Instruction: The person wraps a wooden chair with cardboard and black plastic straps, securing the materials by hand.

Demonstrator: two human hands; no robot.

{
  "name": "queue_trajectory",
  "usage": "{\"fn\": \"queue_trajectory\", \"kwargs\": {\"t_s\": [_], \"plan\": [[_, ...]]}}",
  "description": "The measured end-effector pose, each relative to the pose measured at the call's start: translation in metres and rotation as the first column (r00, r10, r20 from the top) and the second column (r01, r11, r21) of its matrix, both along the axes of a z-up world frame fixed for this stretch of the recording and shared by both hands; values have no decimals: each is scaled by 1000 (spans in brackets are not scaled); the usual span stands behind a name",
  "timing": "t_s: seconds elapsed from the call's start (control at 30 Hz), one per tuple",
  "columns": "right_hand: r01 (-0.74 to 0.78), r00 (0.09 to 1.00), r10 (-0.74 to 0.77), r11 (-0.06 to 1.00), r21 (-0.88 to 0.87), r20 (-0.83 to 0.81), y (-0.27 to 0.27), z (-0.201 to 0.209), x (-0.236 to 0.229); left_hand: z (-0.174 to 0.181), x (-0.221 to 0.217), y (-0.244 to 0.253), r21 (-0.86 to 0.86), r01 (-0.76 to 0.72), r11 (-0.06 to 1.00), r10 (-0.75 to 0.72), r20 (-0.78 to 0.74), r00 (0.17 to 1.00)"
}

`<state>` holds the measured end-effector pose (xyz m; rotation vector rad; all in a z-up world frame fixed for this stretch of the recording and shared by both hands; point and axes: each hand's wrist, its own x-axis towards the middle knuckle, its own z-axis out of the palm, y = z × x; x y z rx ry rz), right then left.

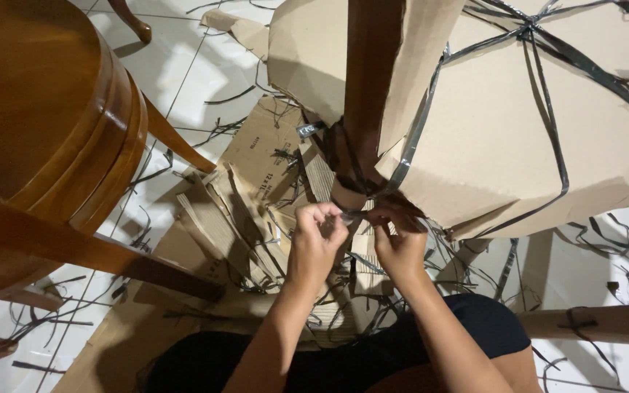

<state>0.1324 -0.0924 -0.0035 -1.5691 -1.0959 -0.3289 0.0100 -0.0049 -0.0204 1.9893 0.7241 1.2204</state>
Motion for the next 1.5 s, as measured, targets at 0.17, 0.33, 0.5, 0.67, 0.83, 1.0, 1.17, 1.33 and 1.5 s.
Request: {"fn": "queue_trajectory", "kwargs": {"t_s": [0.17, 0.33, 0.5, 0.67, 0.83, 1.0, 1.17, 1.33, 1.5], "plan": [[31, 999, -34, 996, 81, 24, 8, -11, 8, 10, -2, 10, -2, 39, 999, -39, -29, 999], [-116, 968, 125, 992, 57, -218, -11, -5, -1, 31, -39, 22, -174, 179, 968, -185, -22, 982], [-401, 680, 4, 839, -368, -733, -41, -74, -3, 49, -113, 20, -370, 87, 925, -300, -570, 765], [-526, 850, 142, 272, -806, -507, -49, -100, -63, -24, -159, -8, -530, -20, 848, -515, -833, 201], [-599, 795, 333, 295, -744, -508, -20, -117, -113, -46, -157, -44, -590, 150, 793, -607, -787, 110], [-538, 783, 595, 502, -677, -181, -8, -201, -126, -87, -148, -32, -583, 128, 802, -597, -793, 124], [-659, 742, 611, 587, -471, -276, 9, -240, -118, -53, -146, -34, -597, 137, 790, -606, -795, 32], [-710, 627, 292, 596, -375, -722, 39, -257, -118, -44, -143, -39, -635, 176, 752, -649, -760, 32], [-714, 636, 262, 556, -425, -725, 52, -246, -125, -51, -140, -33, -579, 150, 802, -591, -806, 49]]}}
